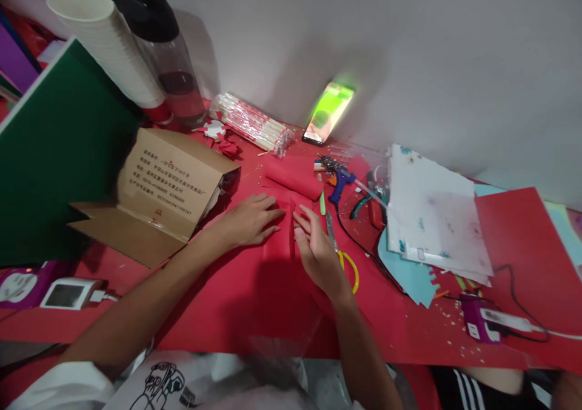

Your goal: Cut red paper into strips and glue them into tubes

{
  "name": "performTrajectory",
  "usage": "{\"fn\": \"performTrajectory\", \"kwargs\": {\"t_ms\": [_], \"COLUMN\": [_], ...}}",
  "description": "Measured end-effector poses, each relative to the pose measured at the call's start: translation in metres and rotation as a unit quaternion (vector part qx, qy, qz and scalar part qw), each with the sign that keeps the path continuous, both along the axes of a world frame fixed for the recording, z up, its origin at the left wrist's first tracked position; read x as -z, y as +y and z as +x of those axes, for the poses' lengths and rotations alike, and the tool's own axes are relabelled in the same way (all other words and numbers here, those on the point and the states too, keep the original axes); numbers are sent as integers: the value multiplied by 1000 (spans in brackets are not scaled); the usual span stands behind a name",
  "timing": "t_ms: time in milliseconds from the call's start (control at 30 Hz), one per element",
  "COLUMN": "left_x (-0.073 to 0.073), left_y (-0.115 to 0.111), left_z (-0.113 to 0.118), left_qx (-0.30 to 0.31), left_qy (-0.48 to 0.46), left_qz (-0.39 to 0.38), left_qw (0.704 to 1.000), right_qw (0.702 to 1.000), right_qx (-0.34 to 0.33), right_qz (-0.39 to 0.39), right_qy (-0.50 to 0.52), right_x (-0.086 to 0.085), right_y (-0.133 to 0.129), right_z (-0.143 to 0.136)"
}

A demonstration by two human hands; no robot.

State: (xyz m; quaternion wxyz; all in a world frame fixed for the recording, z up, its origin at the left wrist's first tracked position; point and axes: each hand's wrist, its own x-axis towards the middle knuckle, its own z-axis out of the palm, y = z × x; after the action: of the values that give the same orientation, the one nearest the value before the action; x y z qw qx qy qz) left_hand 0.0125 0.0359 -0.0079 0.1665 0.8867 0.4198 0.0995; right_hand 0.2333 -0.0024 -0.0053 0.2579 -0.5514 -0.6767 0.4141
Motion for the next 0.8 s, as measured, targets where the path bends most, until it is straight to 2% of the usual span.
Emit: {"fn": "performTrajectory", "kwargs": {"t_ms": [100,200,333,433,633,800], "left_x": [-6,-9,-9,-10,-16,-19], "left_y": [-4,-7,-7,-6,-8,-11], "left_z": [-2,-3,-5,-8,-11,-9], "left_qx": [1,-5,0,1,-26,-43], "left_qy": [7,18,18,11,2,23], "left_qz": [-14,-18,-26,-46,-93,-87], "left_qw": [1000,1000,999,999,995,995], "right_qw": [1000,994,965,948,931,925], "right_qx": [-13,-46,-102,-126,-141,-147], "right_qz": [22,85,187,228,242,225], "right_qy": [4,-41,-151,-185,-235,-267], "right_x": [1,3,10,16,23,24], "right_y": [0,0,1,2,4,8], "right_z": [-1,-2,-1,-1,-6,-10]}}
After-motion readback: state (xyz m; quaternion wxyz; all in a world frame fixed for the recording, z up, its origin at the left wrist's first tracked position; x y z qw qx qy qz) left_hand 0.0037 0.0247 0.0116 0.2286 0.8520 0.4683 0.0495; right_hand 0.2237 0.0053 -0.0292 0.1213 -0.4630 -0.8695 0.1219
